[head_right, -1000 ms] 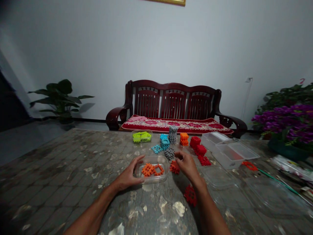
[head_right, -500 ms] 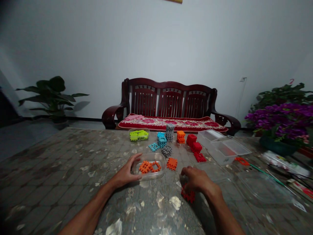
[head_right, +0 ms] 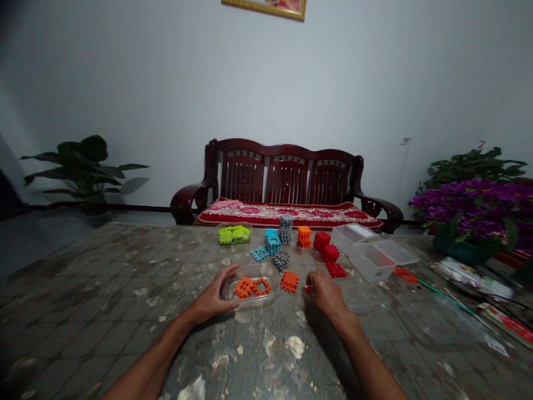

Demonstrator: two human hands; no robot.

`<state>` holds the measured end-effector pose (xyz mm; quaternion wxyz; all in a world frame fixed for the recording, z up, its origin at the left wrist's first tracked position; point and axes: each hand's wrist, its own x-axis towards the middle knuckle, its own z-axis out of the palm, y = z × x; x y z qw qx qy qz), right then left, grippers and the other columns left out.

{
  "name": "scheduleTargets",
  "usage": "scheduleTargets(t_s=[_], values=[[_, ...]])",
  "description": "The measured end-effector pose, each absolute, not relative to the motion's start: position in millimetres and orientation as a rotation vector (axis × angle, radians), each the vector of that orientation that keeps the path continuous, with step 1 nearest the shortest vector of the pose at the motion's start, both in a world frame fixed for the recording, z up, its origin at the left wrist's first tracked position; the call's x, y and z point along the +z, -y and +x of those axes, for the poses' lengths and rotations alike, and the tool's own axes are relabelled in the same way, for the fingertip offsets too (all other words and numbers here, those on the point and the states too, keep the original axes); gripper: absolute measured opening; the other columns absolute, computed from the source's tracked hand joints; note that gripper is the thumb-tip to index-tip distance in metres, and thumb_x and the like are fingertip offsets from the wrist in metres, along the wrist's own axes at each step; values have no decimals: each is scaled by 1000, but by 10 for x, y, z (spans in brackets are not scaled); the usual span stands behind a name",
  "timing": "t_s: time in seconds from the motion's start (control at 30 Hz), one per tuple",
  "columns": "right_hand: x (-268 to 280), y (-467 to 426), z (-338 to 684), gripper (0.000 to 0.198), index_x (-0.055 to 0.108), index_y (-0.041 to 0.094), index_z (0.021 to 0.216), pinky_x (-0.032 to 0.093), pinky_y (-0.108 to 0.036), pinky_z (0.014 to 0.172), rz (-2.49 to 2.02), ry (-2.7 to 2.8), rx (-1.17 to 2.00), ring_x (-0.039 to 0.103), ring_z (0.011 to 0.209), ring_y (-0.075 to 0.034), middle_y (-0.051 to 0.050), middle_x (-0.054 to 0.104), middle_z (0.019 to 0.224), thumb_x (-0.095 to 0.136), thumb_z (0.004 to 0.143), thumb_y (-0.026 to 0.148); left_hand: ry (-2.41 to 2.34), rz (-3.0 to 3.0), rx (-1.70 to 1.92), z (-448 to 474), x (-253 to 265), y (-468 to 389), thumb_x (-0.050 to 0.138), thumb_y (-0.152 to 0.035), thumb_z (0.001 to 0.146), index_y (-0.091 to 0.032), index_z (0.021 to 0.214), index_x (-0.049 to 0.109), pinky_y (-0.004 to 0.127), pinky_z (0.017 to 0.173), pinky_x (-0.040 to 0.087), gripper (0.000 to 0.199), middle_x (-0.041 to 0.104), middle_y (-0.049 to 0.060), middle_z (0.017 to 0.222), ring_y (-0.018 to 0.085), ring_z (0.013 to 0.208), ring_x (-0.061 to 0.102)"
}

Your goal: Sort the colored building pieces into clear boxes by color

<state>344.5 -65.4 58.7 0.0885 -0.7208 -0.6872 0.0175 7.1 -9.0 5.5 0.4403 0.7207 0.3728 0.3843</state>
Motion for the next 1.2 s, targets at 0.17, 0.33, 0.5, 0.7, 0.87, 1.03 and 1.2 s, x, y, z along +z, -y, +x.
scheduleTargets(t_s=[0.17, 0.33, 0.5, 0.7, 0.87, 1.03, 1.2], values=[[386, 470, 3504, 22, 68, 19, 98, 42, -29, 78, -2007, 1968, 80, 61, 99, -23, -8, 69, 102, 63, 77, 19, -923, 1788, 962, 71, 50, 92, 79, -29, 63, -22, 144, 40, 48, 114, 39, 89, 40, 14, 151, 33, 136, 47], [197, 423, 3731, 47, 68, 18, 112, 48, -37, 93, -1878, 1828, 432, 64, 109, -28, -10, 70, 116, 71, 66, 25, -921, 1782, 958, 64, 36, 88, 79, -28, 63, -23, 145, 39, 47, 114, 39, 90, 39, 14, 152, 33, 136, 46], [165, 398, 3834, 65, 64, 15, 128, 44, -42, 104, -1943, 1944, 378, 60, 121, -32, -15, 66, 131, 72, 65, 27, -925, 1766, 959, 54, 25, 76, 81, -30, 64, -24, 145, 39, 47, 114, 39, 92, 39, 13, 152, 33, 137, 45], [210, 399, 3770, 56, 64, 15, 128, 48, -38, 95, -2023, 2076, 263, 65, 113, -31, -15, 70, 123, 64, 73, 25, -933, 1773, 973, 59, 38, 96, 86, -32, 62, -25, 146, 40, 47, 115, 39, 96, 39, 13, 152, 34, 138, 45], [364, 314, 3740, 59, 61, 14, 128, 52, -41, 90, -1956, 1945, 236, 67, 106, -31, -17, 71, 116, 66, 72, 32, -928, 1767, 980, 68, 47, 100, 88, -31, 58, -25, 146, 40, 49, 115, 39, 101, 38, 13, 152, 34, 136, 47], [734, 256, 3349, 62, 57, 18, 134, 51, -43, 96, -1502, 1996, 342, 66, 110, -27, -12, 69, 123, 66, 73, 28, -941, 1778, 973, 76, 64, 107, 84, -26, 61, -25, 146, 40, 47, 114, 40, 96, 39, 13, 151, 33, 136, 47], [971, 212, 2850, 61, 63, 20, 129, 49, -42, 101, -1328, 2227, 451, 63, 115, -28, -12, 69, 126, 69, 68, 17, -936, 1794, 984, 76, 41, 99, 84, -25, 62, -26, 146, 41, 48, 114, 40, 95, 40, 12, 151, 32, 135, 48]])
